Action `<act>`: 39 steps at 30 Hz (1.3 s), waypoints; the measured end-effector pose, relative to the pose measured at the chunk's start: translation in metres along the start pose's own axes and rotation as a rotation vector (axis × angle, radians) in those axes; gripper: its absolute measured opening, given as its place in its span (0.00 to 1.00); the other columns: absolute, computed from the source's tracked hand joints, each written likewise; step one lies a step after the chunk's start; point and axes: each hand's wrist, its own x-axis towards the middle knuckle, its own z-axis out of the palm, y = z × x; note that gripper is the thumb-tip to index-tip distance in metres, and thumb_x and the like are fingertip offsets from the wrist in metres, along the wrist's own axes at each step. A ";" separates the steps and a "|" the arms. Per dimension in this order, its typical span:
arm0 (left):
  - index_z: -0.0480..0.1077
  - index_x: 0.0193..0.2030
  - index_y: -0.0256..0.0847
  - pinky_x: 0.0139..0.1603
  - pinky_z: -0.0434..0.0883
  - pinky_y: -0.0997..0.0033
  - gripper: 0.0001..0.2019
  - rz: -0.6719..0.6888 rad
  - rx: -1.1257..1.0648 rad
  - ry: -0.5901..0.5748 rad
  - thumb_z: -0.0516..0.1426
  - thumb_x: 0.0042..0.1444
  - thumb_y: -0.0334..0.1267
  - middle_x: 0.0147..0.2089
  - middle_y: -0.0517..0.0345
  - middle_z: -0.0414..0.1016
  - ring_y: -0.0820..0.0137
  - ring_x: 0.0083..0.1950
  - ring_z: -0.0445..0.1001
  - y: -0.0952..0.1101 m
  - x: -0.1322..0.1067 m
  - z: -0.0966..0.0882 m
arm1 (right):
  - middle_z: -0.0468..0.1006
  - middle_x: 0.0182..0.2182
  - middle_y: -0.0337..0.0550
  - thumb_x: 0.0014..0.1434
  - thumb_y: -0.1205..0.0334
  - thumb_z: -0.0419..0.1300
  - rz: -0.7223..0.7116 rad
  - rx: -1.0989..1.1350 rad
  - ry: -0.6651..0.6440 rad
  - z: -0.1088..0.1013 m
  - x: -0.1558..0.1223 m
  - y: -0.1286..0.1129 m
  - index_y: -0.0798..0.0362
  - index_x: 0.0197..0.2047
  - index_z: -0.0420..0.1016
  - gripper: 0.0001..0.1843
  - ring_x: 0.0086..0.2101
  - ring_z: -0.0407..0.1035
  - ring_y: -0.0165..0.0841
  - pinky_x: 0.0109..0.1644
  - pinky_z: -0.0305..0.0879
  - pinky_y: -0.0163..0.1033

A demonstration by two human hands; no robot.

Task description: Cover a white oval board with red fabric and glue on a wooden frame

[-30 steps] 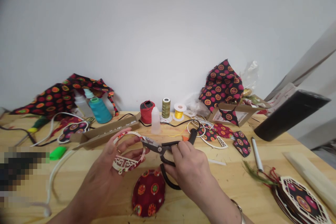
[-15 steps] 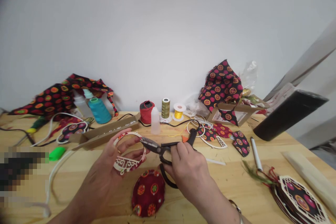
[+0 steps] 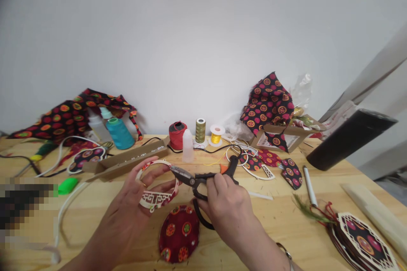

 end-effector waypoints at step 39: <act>0.63 0.53 0.46 0.42 0.74 0.62 0.16 -0.075 -0.006 0.011 0.53 0.59 0.45 0.48 0.51 0.75 0.58 0.44 0.78 0.000 -0.001 0.001 | 0.73 0.24 0.40 0.48 0.60 0.62 0.048 0.166 -0.147 -0.002 0.003 0.010 0.53 0.27 0.68 0.07 0.27 0.67 0.34 0.27 0.56 0.37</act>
